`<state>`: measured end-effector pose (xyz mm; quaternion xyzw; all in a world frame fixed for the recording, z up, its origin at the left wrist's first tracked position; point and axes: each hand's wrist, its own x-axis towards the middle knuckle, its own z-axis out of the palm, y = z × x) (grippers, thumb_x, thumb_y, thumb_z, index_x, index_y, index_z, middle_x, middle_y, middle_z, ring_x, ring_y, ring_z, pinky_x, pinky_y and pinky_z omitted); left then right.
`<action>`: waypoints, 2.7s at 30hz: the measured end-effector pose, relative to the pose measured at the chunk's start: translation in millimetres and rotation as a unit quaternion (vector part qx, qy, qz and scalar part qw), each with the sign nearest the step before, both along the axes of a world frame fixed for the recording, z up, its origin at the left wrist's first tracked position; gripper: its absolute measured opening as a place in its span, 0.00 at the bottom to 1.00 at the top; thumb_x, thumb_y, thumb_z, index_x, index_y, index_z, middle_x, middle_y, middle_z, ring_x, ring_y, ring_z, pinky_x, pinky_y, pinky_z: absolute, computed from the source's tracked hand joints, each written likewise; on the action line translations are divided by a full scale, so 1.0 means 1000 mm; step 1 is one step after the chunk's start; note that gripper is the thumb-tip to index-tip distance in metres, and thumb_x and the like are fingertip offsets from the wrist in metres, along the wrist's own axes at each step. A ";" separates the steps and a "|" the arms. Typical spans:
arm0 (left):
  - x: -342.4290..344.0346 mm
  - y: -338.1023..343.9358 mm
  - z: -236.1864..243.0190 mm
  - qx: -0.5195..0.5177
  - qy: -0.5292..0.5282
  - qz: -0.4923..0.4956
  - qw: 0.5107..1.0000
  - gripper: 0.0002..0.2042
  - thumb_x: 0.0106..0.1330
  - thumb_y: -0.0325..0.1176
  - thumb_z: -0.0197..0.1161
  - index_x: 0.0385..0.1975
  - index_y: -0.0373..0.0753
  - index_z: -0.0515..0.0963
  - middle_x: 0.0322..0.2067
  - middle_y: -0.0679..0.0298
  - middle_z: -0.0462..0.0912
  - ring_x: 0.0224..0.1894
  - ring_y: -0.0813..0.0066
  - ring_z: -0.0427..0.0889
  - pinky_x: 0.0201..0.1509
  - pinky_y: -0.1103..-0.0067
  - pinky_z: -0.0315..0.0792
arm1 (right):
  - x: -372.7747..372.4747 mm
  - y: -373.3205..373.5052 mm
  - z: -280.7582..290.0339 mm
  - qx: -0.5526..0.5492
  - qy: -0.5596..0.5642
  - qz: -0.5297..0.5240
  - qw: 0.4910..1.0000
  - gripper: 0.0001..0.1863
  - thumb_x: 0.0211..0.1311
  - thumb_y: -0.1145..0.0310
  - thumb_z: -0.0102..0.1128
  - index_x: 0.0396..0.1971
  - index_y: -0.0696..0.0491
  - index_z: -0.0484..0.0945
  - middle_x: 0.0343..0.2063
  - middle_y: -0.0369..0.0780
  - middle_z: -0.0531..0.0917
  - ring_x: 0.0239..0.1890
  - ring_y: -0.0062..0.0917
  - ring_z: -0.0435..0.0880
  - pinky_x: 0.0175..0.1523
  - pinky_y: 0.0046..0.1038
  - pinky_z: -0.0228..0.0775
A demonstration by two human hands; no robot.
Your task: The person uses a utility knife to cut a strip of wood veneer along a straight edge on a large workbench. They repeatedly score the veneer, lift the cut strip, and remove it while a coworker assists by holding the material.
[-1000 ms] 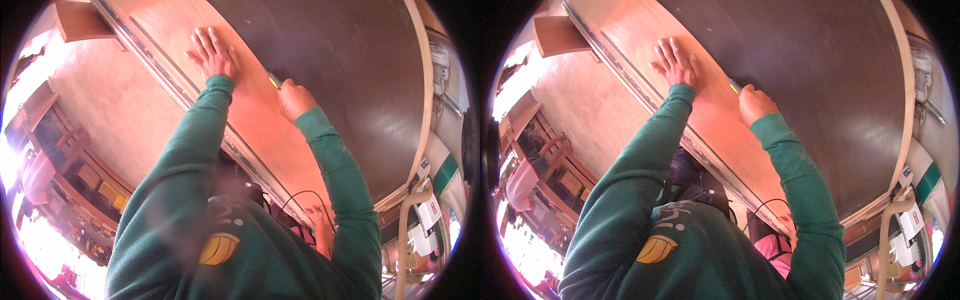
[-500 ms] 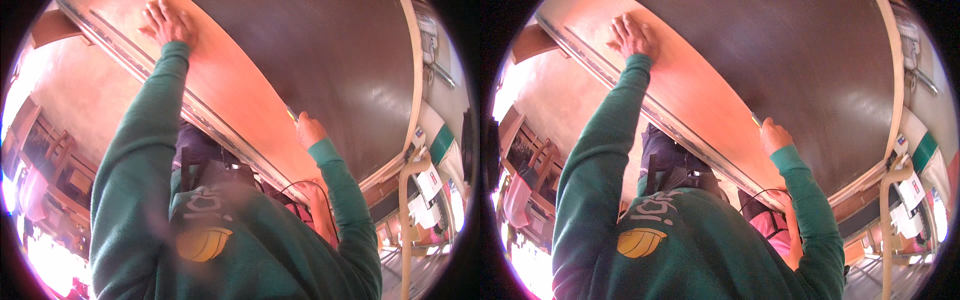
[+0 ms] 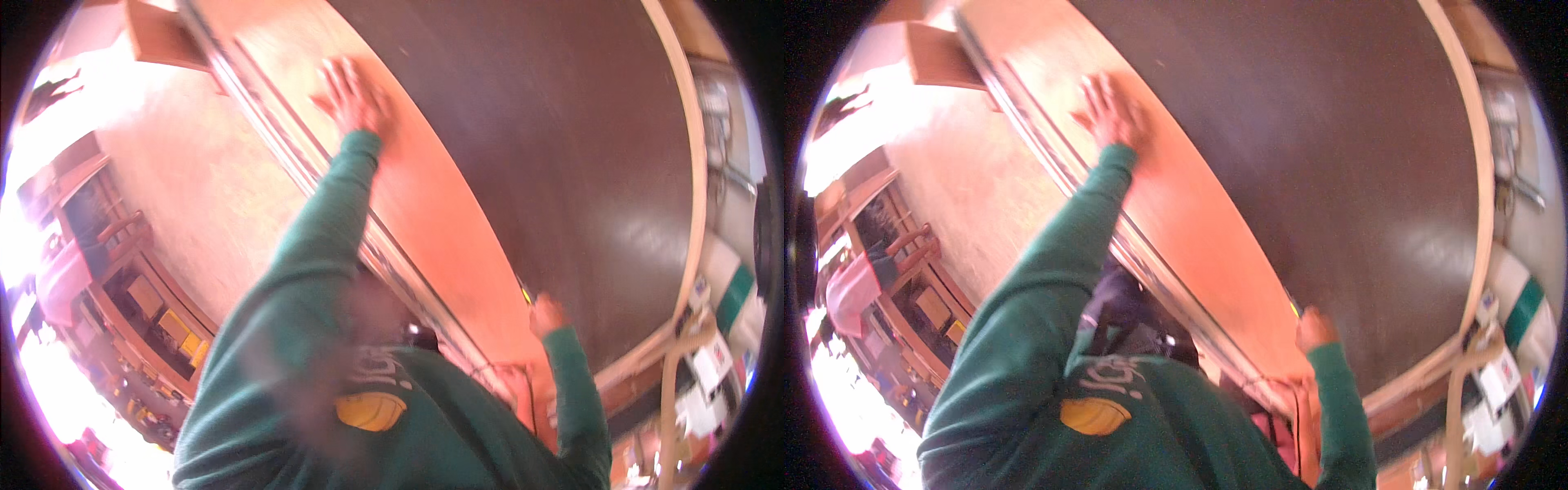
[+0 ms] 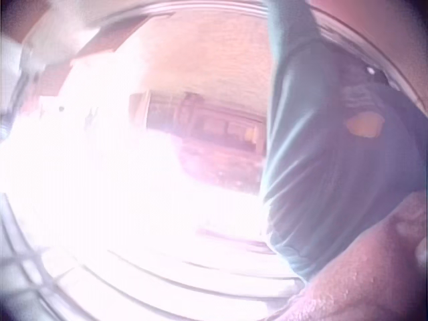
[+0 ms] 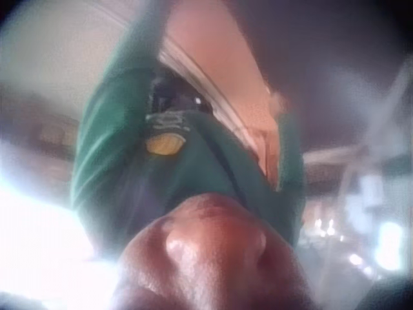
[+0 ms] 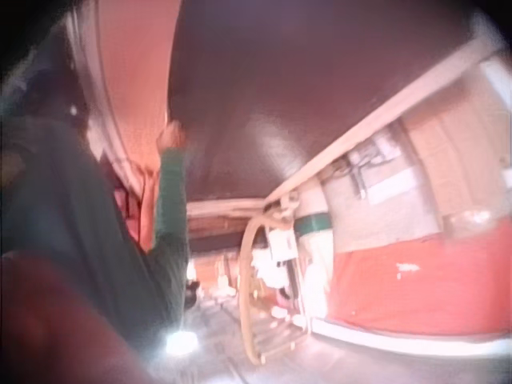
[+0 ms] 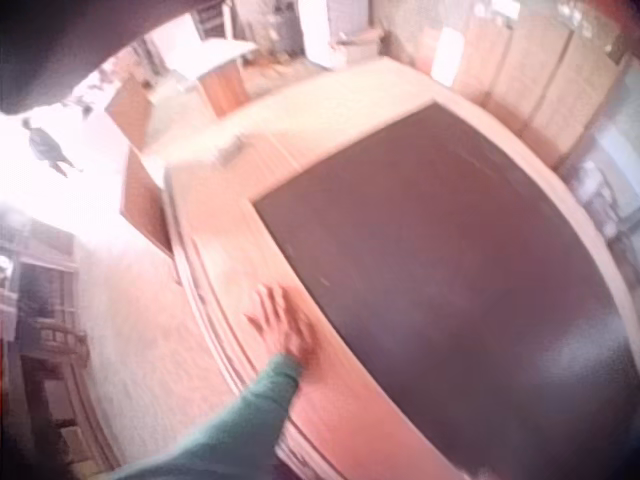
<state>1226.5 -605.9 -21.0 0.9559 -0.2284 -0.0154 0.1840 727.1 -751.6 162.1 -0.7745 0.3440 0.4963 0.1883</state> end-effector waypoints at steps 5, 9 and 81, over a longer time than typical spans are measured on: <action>-0.007 -0.003 0.012 0.031 -0.005 0.008 0.999 0.41 0.72 0.45 0.54 0.81 0.35 0.48 0.82 0.43 0.39 0.84 0.42 0.35 0.77 0.31 0.28 | 0.173 -0.020 0.003 -0.001 -0.180 -0.087 0.980 0.19 0.76 0.56 0.55 0.45 0.59 0.71 0.30 0.61 0.85 0.36 0.63 0.85 0.41 0.59 0.76; -0.008 -0.005 0.020 0.038 0.008 0.007 0.999 0.40 0.72 0.46 0.55 0.80 0.36 0.49 0.82 0.44 0.41 0.84 0.42 0.36 0.77 0.31 0.28 | 0.370 -0.031 -0.047 0.031 -0.438 -0.070 0.896 0.19 0.77 0.55 0.53 0.44 0.59 0.69 0.30 0.61 0.84 0.36 0.63 0.83 0.38 0.60 0.74; 0.000 -0.002 -0.011 0.018 -0.117 -0.013 0.993 0.37 0.74 0.55 0.47 0.79 0.43 0.57 0.81 0.53 0.51 0.84 0.49 0.45 0.77 0.30 0.29 | 0.057 0.005 -0.018 0.008 -0.059 -0.062 0.996 0.19 0.77 0.57 0.54 0.48 0.60 0.75 0.38 0.60 0.87 0.45 0.60 0.87 0.51 0.59 0.78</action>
